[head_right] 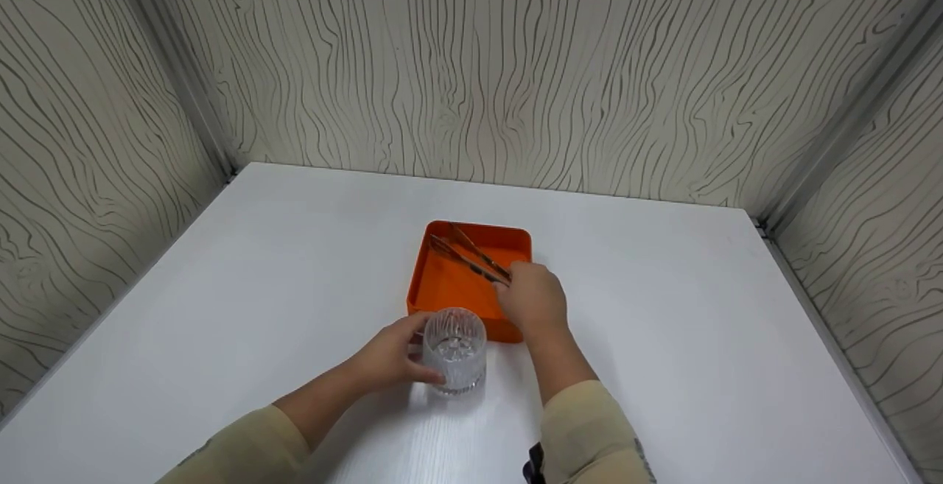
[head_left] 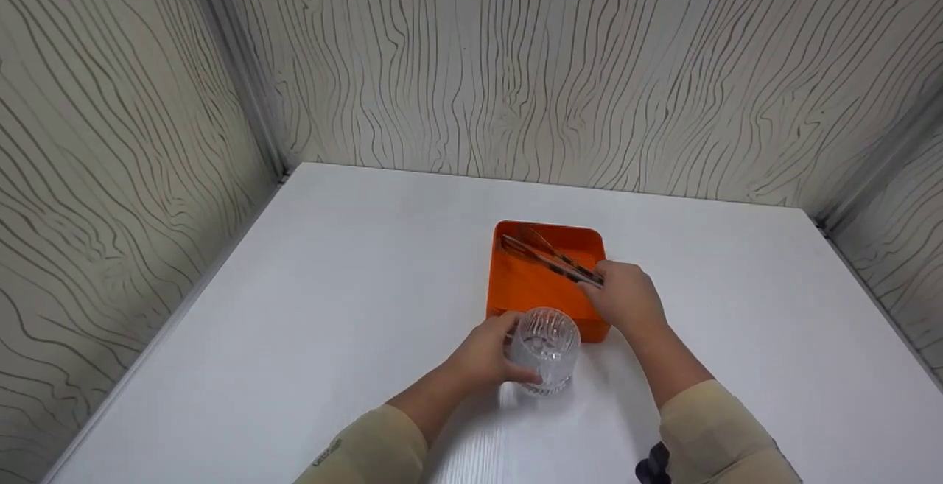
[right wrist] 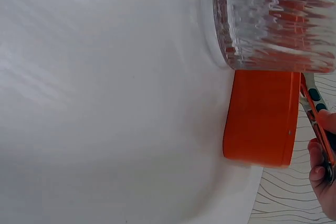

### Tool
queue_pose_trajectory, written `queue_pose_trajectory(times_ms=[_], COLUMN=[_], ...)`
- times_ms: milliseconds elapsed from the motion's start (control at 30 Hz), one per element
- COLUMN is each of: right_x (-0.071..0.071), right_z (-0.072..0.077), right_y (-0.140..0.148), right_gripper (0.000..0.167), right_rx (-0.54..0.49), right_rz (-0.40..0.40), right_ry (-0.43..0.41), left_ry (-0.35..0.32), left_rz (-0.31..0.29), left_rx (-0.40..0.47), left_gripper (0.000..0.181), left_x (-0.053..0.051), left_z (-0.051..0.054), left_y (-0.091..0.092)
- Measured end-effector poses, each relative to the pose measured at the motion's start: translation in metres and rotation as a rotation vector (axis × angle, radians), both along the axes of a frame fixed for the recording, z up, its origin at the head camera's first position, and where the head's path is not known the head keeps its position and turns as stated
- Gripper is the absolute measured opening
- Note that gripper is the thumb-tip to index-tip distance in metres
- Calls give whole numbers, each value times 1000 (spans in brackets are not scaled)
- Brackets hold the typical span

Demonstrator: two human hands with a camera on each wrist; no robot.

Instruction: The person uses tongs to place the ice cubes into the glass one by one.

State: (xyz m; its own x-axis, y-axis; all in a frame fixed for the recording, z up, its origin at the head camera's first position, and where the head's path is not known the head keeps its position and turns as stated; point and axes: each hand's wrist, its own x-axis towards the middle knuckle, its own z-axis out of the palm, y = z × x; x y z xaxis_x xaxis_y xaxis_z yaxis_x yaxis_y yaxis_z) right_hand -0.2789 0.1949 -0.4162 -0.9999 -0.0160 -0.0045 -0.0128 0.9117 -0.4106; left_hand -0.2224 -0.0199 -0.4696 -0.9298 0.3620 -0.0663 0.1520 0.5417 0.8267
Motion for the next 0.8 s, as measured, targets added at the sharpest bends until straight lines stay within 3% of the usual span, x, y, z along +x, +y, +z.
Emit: queue_pose_trajectory(times_ms=[367,800], right_x=[0,-1], right_z=[-14,-16], right_y=[-16,-24], right_gripper=[26,24], right_rx=[51,80], right_rz=[4,4], right_ry=[84,45], left_ry=[4,12], left_rz=[-5,-26], left_rx=[-27,-17], left_gripper=[71,71], left_x=[1,0], left_z=[3,2], left_y=[-1,-2])
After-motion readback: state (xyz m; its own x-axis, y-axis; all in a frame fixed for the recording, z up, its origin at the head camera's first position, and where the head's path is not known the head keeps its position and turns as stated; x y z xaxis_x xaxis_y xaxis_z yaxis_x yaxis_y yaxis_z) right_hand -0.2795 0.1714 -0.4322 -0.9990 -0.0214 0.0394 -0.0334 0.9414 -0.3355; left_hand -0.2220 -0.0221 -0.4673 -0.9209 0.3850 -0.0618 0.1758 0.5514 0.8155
